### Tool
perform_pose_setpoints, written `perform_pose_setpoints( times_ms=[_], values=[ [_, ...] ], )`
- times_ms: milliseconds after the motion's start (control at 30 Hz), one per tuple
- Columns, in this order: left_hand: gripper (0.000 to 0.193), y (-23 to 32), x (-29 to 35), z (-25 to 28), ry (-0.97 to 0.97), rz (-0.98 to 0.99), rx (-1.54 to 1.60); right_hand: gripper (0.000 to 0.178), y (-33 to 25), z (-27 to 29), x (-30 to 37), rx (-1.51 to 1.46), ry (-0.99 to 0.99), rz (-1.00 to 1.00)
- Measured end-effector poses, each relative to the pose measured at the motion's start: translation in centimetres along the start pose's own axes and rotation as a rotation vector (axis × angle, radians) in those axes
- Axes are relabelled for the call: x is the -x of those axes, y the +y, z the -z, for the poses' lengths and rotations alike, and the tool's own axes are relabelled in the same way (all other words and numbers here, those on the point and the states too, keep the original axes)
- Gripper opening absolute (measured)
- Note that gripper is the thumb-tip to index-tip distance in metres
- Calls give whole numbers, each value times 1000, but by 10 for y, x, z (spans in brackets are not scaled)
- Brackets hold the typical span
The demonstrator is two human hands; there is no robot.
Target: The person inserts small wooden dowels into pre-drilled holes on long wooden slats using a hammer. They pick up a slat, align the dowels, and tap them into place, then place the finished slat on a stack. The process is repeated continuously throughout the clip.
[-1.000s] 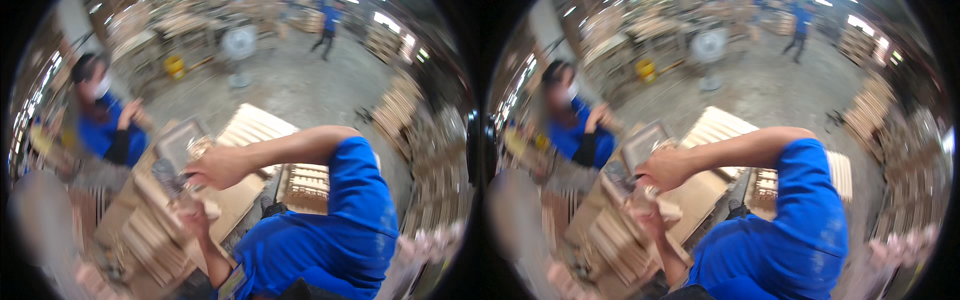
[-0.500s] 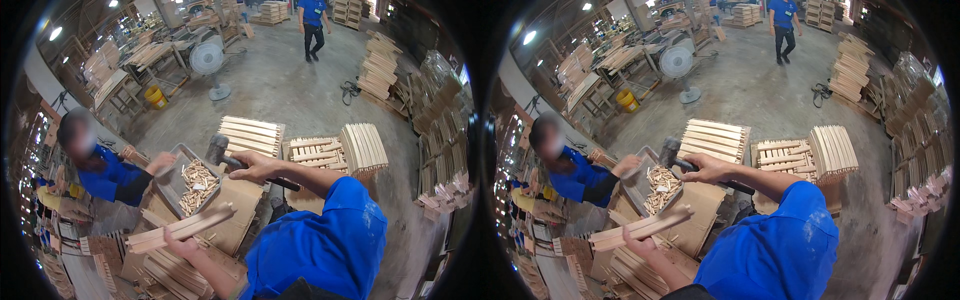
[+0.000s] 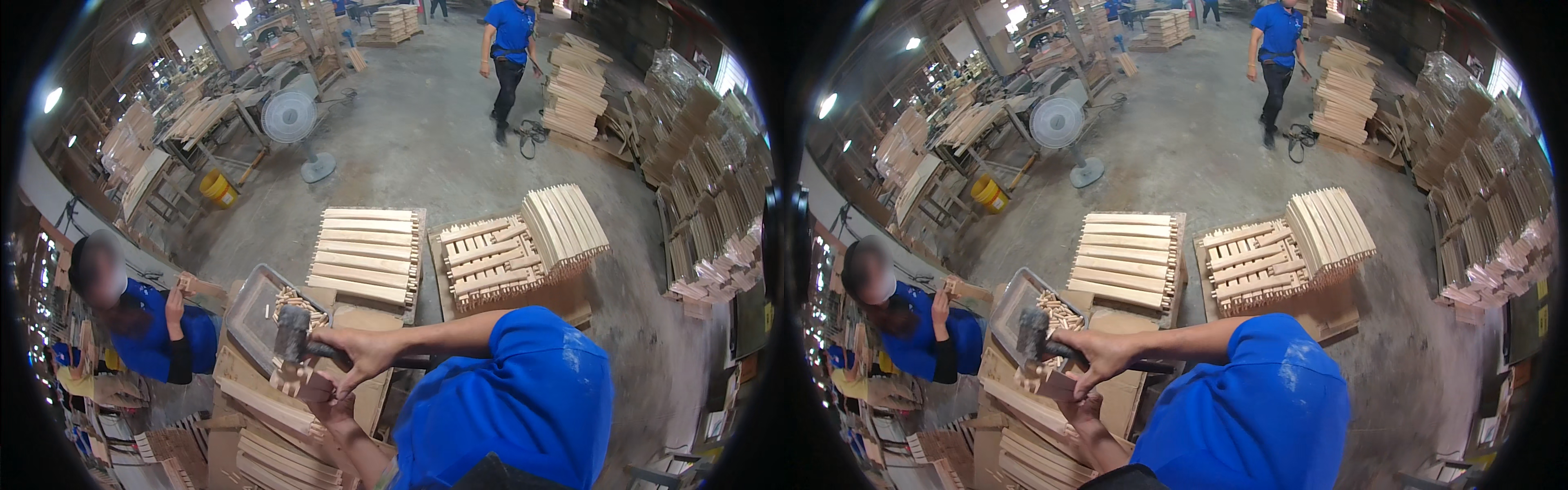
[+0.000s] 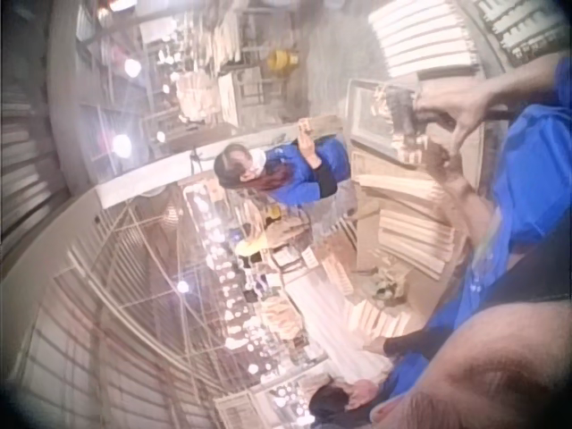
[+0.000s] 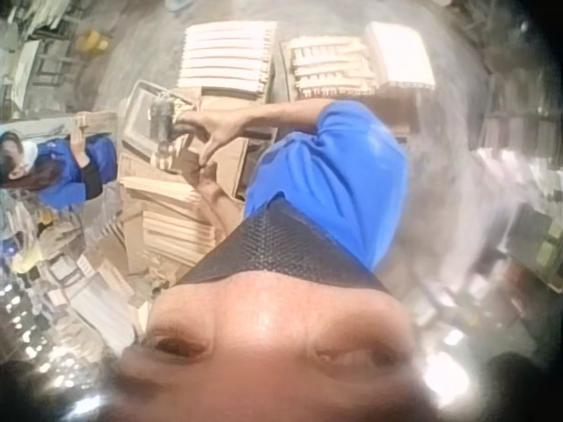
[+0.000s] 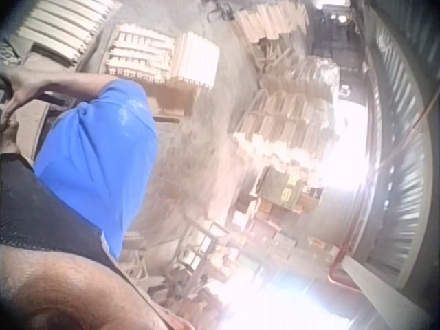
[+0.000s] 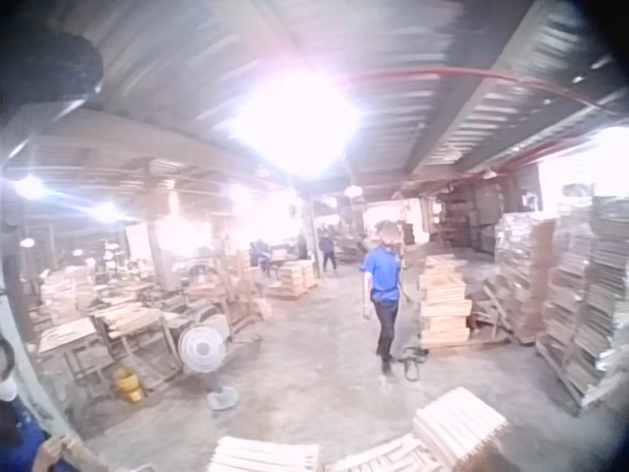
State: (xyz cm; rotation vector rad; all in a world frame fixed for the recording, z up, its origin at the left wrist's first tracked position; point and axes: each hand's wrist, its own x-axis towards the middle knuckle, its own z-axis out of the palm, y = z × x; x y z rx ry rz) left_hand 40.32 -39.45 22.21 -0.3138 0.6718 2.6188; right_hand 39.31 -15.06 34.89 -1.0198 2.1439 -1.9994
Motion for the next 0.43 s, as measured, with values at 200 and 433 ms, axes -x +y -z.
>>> perform_pose_setpoints(
  times_ms=[200,433],
  values=[
    [9,-10,13,33,116,154,549,90,14,-56,-29,-126,45,145],
    [64,-20,69,-47,461,46,-126,90,15,-71,-53,-79,30,17]
  ],
)
